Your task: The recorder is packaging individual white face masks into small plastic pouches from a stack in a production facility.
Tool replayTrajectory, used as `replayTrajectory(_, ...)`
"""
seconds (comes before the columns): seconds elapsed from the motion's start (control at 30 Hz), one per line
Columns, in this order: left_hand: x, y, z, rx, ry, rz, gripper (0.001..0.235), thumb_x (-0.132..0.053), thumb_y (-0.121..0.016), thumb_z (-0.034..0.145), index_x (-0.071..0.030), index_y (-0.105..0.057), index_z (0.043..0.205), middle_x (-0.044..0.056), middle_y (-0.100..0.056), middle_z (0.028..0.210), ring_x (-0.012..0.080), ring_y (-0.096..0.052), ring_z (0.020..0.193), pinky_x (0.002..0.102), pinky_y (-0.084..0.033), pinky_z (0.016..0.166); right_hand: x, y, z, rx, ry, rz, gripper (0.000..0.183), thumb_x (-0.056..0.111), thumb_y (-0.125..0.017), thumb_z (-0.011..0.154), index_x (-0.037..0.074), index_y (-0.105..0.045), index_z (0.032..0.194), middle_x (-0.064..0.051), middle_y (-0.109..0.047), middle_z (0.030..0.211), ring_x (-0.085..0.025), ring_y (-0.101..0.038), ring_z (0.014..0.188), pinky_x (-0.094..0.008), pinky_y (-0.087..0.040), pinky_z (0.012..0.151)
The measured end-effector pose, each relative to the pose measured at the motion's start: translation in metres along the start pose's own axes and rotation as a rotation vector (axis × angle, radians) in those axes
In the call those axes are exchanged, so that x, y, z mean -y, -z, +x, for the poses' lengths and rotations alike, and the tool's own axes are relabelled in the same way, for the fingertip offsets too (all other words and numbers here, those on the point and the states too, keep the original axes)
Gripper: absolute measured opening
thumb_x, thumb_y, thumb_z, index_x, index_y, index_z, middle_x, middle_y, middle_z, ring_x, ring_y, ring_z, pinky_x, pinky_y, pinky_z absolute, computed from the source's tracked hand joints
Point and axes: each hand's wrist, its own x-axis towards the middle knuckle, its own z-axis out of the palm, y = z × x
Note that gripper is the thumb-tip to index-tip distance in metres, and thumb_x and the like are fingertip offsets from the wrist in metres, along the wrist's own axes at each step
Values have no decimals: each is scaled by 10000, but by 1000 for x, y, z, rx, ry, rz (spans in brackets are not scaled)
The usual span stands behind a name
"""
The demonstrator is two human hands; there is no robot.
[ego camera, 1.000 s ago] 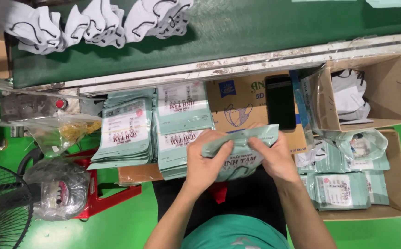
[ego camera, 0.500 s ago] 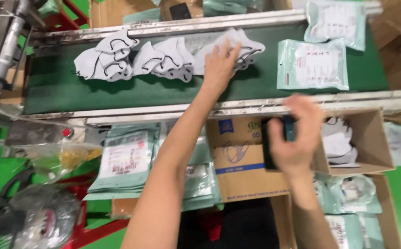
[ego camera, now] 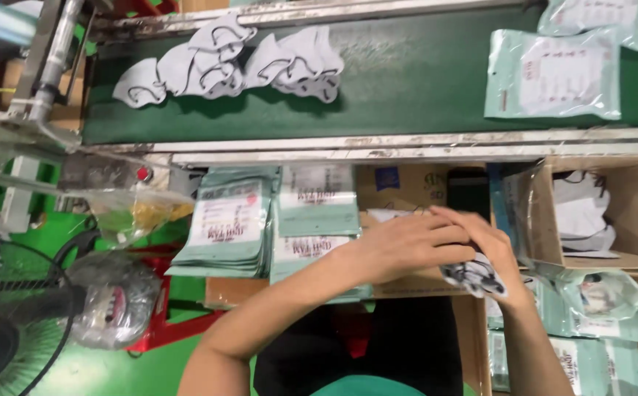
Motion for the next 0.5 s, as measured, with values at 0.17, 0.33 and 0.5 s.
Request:
replayTrajectory(0.17, -34, 27, -33, -207, 310, -245, 800, -179, -831, 856, -142, -376, 1513, 133, -418, 1513, 323, -439, 1411, 404, -424, 1192, -8, -12, -40, 101, -62, 102, 595, 144, -804, 724, 87, -654, 1297, -94, -705, 1290, -251, -703, 1168, -345, -554, 1001)
replayTrajectory(0.33, -18, -42, -62, -47, 739, -188, 1309, -242, -939, 615, 17, -93, 1580, 256, -350, 1522, 428, -338, 1429, 546, -257, 1178, 8, -35, -20, 129, -75, -40, 1171, 59, -902, 574, -4, -277, 1562, -176, -560, 1453, -408, -535, 1275, -476, -406, 1066)
replayTrajectory(0.5, -18, -75, -63, -197, 829, -260, 1265, -172, -901, 655, -9, -109, 1628, 198, -456, 1519, 384, -405, 1451, 525, -277, 1216, -20, -56, -47, 23, -293, 213, 1150, 19, -854, 698, 71, -198, 1642, -165, -549, 1468, -303, -597, 1275, -404, -496, 1085)
